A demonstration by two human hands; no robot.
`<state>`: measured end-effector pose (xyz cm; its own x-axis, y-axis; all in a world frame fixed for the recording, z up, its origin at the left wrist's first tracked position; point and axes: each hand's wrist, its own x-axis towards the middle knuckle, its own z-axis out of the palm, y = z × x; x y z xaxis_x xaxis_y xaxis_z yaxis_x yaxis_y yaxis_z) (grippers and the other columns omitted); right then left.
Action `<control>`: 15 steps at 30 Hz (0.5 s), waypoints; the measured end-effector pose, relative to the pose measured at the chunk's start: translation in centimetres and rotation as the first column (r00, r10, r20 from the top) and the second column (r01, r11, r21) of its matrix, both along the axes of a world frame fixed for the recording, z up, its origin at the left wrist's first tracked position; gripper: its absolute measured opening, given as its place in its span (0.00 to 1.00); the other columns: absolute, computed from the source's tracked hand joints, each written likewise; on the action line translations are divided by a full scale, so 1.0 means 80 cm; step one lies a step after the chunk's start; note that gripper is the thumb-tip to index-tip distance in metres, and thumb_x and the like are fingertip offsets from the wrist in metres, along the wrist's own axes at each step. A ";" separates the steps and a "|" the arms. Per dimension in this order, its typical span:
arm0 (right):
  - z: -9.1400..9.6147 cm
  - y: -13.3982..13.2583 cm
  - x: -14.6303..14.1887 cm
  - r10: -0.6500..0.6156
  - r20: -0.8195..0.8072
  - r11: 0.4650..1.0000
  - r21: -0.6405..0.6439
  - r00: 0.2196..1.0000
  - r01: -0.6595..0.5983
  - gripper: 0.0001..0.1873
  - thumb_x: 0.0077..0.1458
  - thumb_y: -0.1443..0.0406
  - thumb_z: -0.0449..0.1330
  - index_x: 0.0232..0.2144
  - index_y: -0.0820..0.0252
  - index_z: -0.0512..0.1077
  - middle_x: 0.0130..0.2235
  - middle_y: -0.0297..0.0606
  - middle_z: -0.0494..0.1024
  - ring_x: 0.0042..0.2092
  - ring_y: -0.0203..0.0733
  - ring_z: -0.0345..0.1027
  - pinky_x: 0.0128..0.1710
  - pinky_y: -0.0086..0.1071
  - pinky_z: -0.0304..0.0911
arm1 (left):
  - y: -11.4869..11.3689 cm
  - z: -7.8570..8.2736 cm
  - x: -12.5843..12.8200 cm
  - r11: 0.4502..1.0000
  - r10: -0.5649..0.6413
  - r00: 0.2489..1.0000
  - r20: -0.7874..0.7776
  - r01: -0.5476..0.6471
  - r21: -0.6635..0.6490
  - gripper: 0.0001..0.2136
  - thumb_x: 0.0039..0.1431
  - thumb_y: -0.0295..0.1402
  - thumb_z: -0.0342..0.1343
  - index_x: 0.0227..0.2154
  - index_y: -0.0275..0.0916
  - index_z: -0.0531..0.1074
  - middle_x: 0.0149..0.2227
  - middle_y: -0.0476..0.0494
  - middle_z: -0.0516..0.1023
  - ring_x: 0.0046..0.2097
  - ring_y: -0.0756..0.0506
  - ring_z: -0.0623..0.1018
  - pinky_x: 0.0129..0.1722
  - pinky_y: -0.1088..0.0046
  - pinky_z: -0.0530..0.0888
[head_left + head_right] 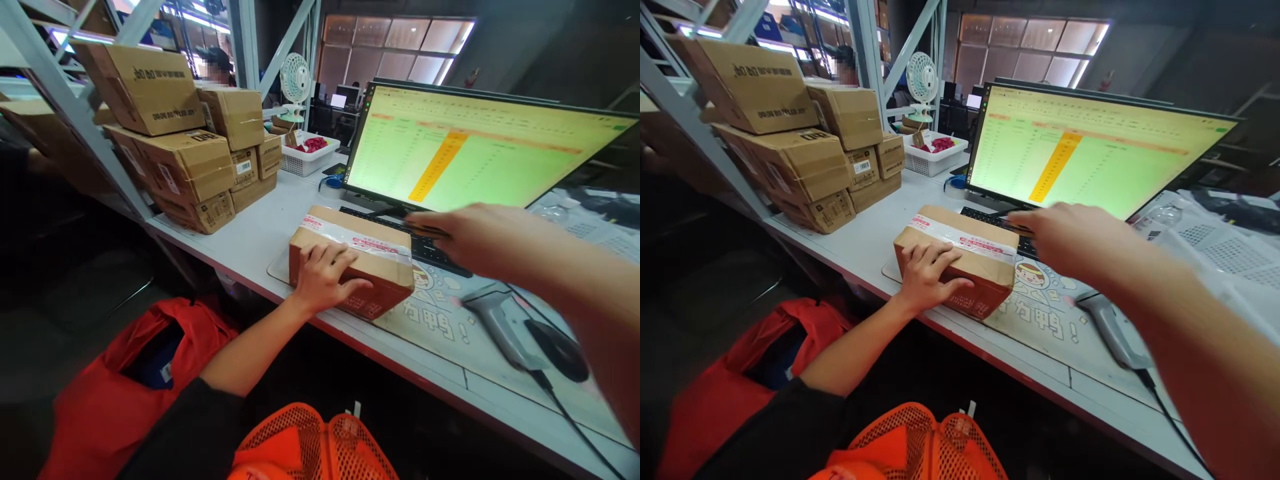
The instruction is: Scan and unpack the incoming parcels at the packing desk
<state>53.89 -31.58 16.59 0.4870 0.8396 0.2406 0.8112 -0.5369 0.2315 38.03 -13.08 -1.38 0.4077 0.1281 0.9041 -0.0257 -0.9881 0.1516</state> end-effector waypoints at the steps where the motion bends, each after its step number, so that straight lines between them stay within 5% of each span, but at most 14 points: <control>1: 0.005 0.039 -0.020 0.031 -0.004 0.991 -0.133 1.000 -0.031 0.27 0.52 0.65 0.62 0.53 0.37 0.79 0.33 0.41 0.81 0.26 0.45 0.68 0.27 0.39 0.60 | 0.000 0.000 0.000 1.000 0.001 1.000 0.000 -0.001 -0.003 0.23 0.58 0.58 0.64 0.45 0.45 0.80 0.48 0.43 0.83 0.48 0.39 0.77 0.52 0.58 0.61; 5: 0.010 0.169 -0.083 0.224 -0.047 0.926 -0.301 0.973 -0.228 0.29 0.53 0.72 0.61 0.55 0.43 0.78 0.44 0.43 0.83 0.41 0.51 0.76 0.35 0.39 0.64 | 0.002 0.000 -0.002 1.000 0.004 1.000 -0.012 -0.004 0.024 0.23 0.59 0.57 0.64 0.44 0.43 0.80 0.45 0.42 0.82 0.46 0.39 0.76 0.49 0.59 0.61; 8: 0.004 0.213 -0.101 0.256 -0.061 0.903 -0.341 0.965 -0.262 0.25 0.55 0.73 0.60 0.53 0.49 0.80 0.47 0.46 0.82 0.44 0.54 0.77 0.37 0.40 0.65 | 0.004 0.002 -0.004 0.999 0.006 1.000 -0.030 -0.005 0.046 0.24 0.58 0.57 0.65 0.45 0.43 0.80 0.44 0.42 0.82 0.44 0.40 0.75 0.47 0.59 0.61; 12: 0.001 0.209 -0.103 0.201 -0.050 0.899 -0.387 0.978 -0.204 0.23 0.54 0.74 0.61 0.50 0.54 0.81 0.46 0.49 0.82 0.45 0.55 0.77 0.36 0.39 0.66 | 0.005 0.005 -0.002 0.998 -0.005 1.000 0.015 0.004 0.057 0.23 0.59 0.57 0.64 0.44 0.41 0.79 0.43 0.42 0.82 0.43 0.40 0.75 0.46 0.60 0.61; 15: 0.004 0.159 -0.090 0.135 -0.040 0.885 -0.445 0.990 -0.138 0.20 0.52 0.74 0.61 0.44 0.53 0.83 0.41 0.47 0.83 0.40 0.54 0.77 0.34 0.41 0.66 | 0.004 0.004 0.000 0.999 0.000 0.999 0.035 -0.001 0.038 0.22 0.60 0.57 0.63 0.44 0.43 0.79 0.44 0.43 0.83 0.44 0.41 0.76 0.47 0.59 0.61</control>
<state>46.71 -18.87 16.90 0.3600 0.9158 -0.1780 0.8718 -0.2623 0.4137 38.07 -12.75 -1.07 0.3755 0.0937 0.9221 -0.0295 -0.9932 0.1129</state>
